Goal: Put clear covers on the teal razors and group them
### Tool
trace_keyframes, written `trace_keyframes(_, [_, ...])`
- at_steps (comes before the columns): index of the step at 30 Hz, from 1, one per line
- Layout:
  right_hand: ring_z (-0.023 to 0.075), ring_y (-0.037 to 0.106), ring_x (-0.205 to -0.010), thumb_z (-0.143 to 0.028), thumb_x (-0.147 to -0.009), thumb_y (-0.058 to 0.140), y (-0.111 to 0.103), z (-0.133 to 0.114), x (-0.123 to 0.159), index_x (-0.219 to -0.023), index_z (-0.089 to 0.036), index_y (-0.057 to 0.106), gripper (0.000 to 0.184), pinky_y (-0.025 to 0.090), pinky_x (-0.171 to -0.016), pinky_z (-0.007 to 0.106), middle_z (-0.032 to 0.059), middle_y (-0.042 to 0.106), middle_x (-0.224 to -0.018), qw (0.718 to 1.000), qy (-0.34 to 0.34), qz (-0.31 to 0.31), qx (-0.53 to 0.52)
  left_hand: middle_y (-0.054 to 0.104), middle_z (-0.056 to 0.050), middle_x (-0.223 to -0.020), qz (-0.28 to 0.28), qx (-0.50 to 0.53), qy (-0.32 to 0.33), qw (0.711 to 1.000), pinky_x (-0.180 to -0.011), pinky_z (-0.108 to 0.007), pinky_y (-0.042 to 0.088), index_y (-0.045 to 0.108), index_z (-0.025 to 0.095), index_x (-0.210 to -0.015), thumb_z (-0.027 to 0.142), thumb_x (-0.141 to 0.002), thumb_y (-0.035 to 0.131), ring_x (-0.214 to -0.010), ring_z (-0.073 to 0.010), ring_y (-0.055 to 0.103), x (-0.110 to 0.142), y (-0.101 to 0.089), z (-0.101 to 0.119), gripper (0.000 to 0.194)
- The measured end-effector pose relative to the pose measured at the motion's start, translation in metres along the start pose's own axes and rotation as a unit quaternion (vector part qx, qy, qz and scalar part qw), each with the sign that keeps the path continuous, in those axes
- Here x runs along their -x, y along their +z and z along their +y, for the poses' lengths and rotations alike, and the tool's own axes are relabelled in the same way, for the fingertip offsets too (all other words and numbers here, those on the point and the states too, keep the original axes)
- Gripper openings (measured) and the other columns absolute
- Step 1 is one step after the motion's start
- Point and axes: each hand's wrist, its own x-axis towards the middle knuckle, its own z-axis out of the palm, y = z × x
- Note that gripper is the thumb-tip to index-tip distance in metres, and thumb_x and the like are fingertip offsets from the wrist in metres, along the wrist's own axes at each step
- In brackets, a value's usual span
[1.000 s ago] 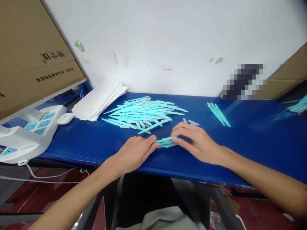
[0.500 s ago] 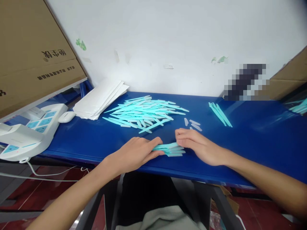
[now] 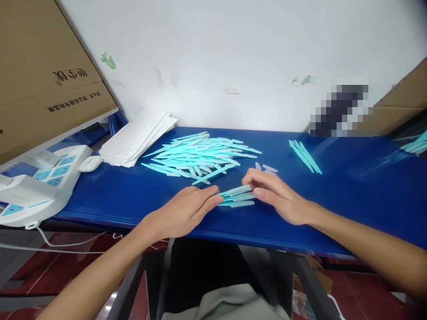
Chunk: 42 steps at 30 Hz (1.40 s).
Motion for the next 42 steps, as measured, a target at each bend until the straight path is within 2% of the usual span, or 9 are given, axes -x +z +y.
trace_keyframes(4, [0.0153, 0.046, -0.072, -0.052, -0.105, 0.037, 0.005, 0.0, -0.001, -0.076, -0.02, 0.049, 0.044, 0.033, -0.07, 0.031, 0.0012, 0.05, -0.078, 0.998, 0.015, -0.019, 0.058, 0.05, 0.002, -0.073, 0.018, -0.007, -0.014, 1.0, -0.06, -0.031, 0.029, 0.047, 0.021, -0.089, 0.047, -0.11, 0.023, -0.061, -0.0148, 0.048, -0.002, 0.005, -0.003, 0.041])
trace_keyframes(12, [0.0143, 0.044, -0.067, -0.06, -0.102, 0.036, 0.017, -0.001, 0.003, -0.077, -0.021, 0.047, 0.048, 0.038, -0.067, 0.029, 0.0, 0.049, -0.075, 0.992, 0.118, 0.028, -0.043, 0.049, 0.002, -0.07, 0.029, -0.062, -0.039, 0.997, -0.057, -0.031, 0.026, 0.043, 0.021, -0.087, 0.044, -0.11, 0.022, -0.056, -0.0159, 0.041, -0.006, 0.009, 0.004, 0.038])
trace_keyframes(17, [0.0152, 0.044, -0.065, -0.064, -0.101, 0.035, 0.02, 0.001, 0.004, -0.08, -0.022, 0.053, 0.05, 0.037, -0.064, 0.029, 0.0004, 0.048, -0.072, 0.988, 0.119, 0.091, -0.021, 0.051, 0.002, -0.07, 0.063, -0.034, -0.039, 0.997, -0.057, -0.03, 0.026, 0.044, 0.021, -0.089, 0.042, -0.11, 0.025, -0.059, -0.0161, 0.045, -0.014, 0.016, 0.011, 0.035])
trace_keyframes(20, [0.0162, 0.044, -0.062, -0.062, -0.102, 0.032, 0.017, 0.0, 0.004, -0.104, -0.025, 0.059, 0.046, 0.035, -0.062, 0.031, -0.001, 0.047, -0.069, 0.985, 0.102, 0.14, 0.024, 0.047, 0.003, -0.067, 0.071, -0.028, -0.05, 0.996, -0.055, -0.03, 0.024, 0.043, 0.021, -0.089, 0.039, -0.11, 0.026, -0.054, -0.0152, 0.04, -0.02, 0.022, 0.016, 0.032])
trace_keyframes(23, [0.0181, 0.049, -0.065, -0.058, -0.104, 0.034, 0.015, -0.001, 0.004, -0.134, -0.028, 0.049, 0.045, 0.036, -0.064, 0.032, -0.0007, 0.052, -0.073, 0.982, 0.076, 0.161, 0.067, 0.045, 0.004, -0.066, 0.069, -0.012, -0.048, 0.996, -0.055, -0.03, 0.025, 0.043, 0.021, -0.09, 0.039, -0.11, 0.027, -0.054, -0.0148, 0.041, -0.023, 0.026, 0.02, 0.031])
trace_keyframes(27, [0.0176, 0.049, -0.065, -0.053, -0.105, 0.032, 0.017, -0.003, 0.005, -0.111, -0.025, 0.057, 0.038, 0.035, -0.063, 0.032, 0.0014, 0.055, -0.075, 0.977, 0.049, 0.168, 0.125, 0.052, 0.002, -0.071, 0.05, 0.035, -0.035, 0.998, -0.058, -0.03, 0.032, 0.049, 0.02, -0.094, 0.044, -0.11, 0.024, -0.061, -0.0154, 0.05, -0.023, 0.026, 0.026, 0.038])
trace_keyframes(30, [0.0166, 0.045, -0.064, -0.052, -0.105, 0.032, 0.019, -0.005, 0.005, -0.091, -0.024, 0.051, 0.037, 0.035, -0.063, 0.031, 0.0005, 0.05, -0.073, 0.975, 0.04, 0.189, 0.106, 0.057, 0.0, -0.075, 0.034, 0.054, -0.028, 0.998, -0.061, -0.031, 0.035, 0.051, 0.02, -0.098, 0.049, -0.109, 0.02, -0.064, -0.016, 0.053, -0.025, 0.026, 0.029, 0.043])
trace_keyframes(35, [0.0157, 0.042, -0.06, -0.051, -0.105, 0.035, 0.021, -0.008, 0.006, -0.092, -0.025, 0.049, 0.032, 0.034, -0.06, 0.031, -0.0009, 0.048, -0.072, 0.976, 0.043, 0.209, 0.045, 0.054, 0.001, -0.075, 0.019, 0.051, -0.002, 0.999, -0.063, -0.031, 0.035, 0.047, 0.02, -0.092, 0.046, -0.11, 0.023, -0.062, -0.0149, 0.049, -0.03, 0.026, 0.029, 0.04])
trace_keyframes(42, [0.0148, 0.043, -0.059, -0.047, -0.105, 0.04, 0.019, -0.006, 0.009, -0.09, -0.025, 0.048, 0.028, 0.035, -0.058, 0.031, -0.0011, 0.049, -0.07, 0.976, 0.008, 0.21, 0.056, 0.055, 0.002, -0.082, -0.019, 0.199, 0.014, 0.98, -0.069, -0.028, 0.04, 0.054, 0.019, -0.094, 0.044, -0.108, 0.032, -0.072, -0.0134, 0.05, -0.03, 0.018, 0.027, 0.036])
